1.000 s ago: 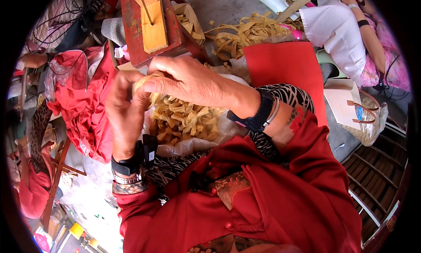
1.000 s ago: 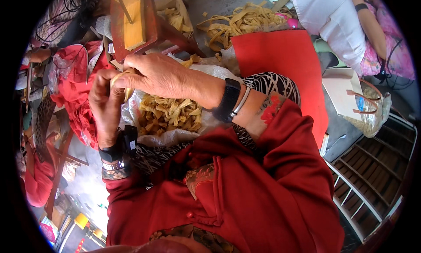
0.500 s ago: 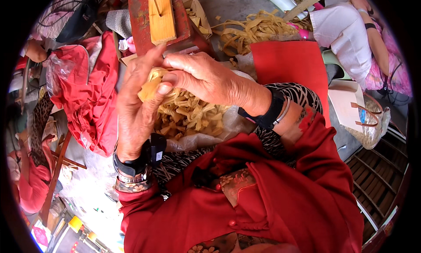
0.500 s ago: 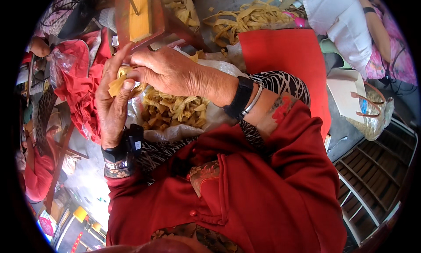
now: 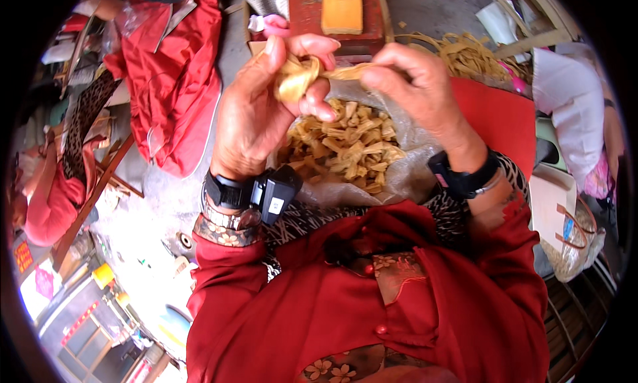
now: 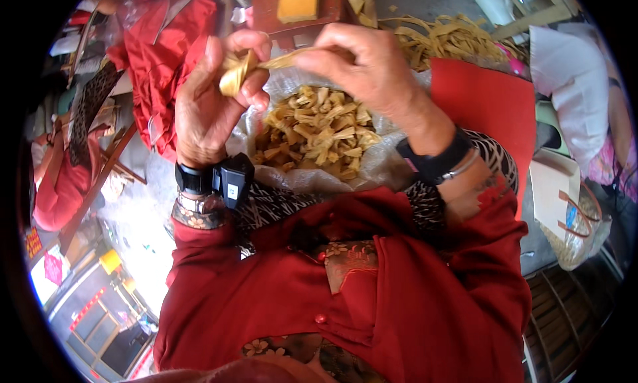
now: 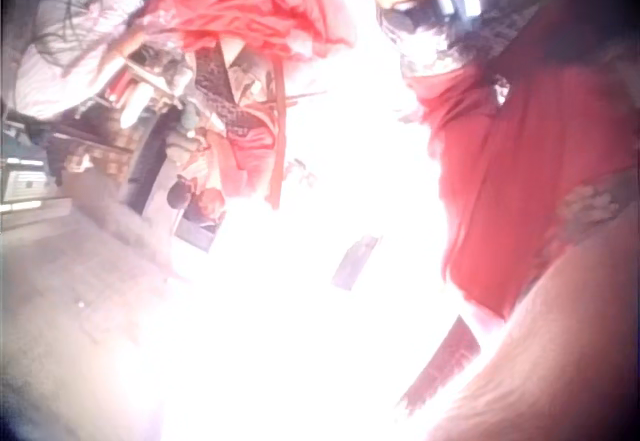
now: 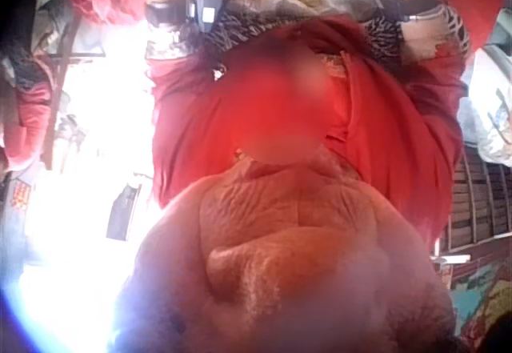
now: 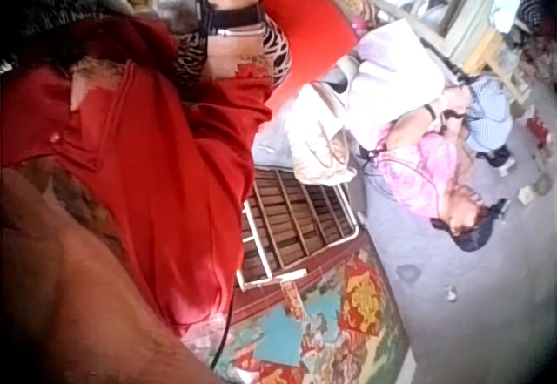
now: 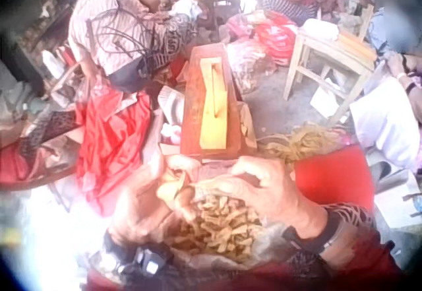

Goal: The person is rolling flat strips of food material into small coils by hand and placing them into a large bag on their lap.

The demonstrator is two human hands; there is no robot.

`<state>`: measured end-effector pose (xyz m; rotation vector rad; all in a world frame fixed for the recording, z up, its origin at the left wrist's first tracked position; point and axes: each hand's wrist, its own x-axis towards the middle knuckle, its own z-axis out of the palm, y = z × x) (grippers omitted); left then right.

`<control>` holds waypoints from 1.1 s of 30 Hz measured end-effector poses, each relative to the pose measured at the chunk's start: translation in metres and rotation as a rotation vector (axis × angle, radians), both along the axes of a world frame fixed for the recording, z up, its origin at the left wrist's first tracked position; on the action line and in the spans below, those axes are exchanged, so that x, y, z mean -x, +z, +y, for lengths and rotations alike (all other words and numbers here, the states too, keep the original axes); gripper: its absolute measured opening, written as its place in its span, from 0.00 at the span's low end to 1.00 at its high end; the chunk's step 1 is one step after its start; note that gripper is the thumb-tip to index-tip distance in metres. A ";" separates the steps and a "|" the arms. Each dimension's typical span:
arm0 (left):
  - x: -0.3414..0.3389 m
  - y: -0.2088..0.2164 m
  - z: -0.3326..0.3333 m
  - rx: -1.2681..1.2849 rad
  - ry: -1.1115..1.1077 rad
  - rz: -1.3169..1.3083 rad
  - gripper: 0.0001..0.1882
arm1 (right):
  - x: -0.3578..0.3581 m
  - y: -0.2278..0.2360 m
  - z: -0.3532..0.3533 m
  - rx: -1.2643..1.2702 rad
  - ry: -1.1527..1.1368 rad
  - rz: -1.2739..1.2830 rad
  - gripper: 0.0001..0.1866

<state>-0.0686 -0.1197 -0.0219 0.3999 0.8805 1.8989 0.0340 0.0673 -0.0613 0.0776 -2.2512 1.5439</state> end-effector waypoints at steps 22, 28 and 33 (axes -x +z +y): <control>-0.004 -0.001 -0.002 0.470 0.200 0.299 0.13 | 0.007 0.004 -0.020 0.362 0.270 -0.478 0.17; -0.005 0.005 0.005 0.491 0.211 0.287 0.11 | 0.008 0.007 -0.023 0.355 0.216 -0.498 0.16; -0.004 0.004 0.006 0.466 0.225 0.316 0.06 | 0.007 0.004 -0.018 0.373 0.292 -0.547 0.15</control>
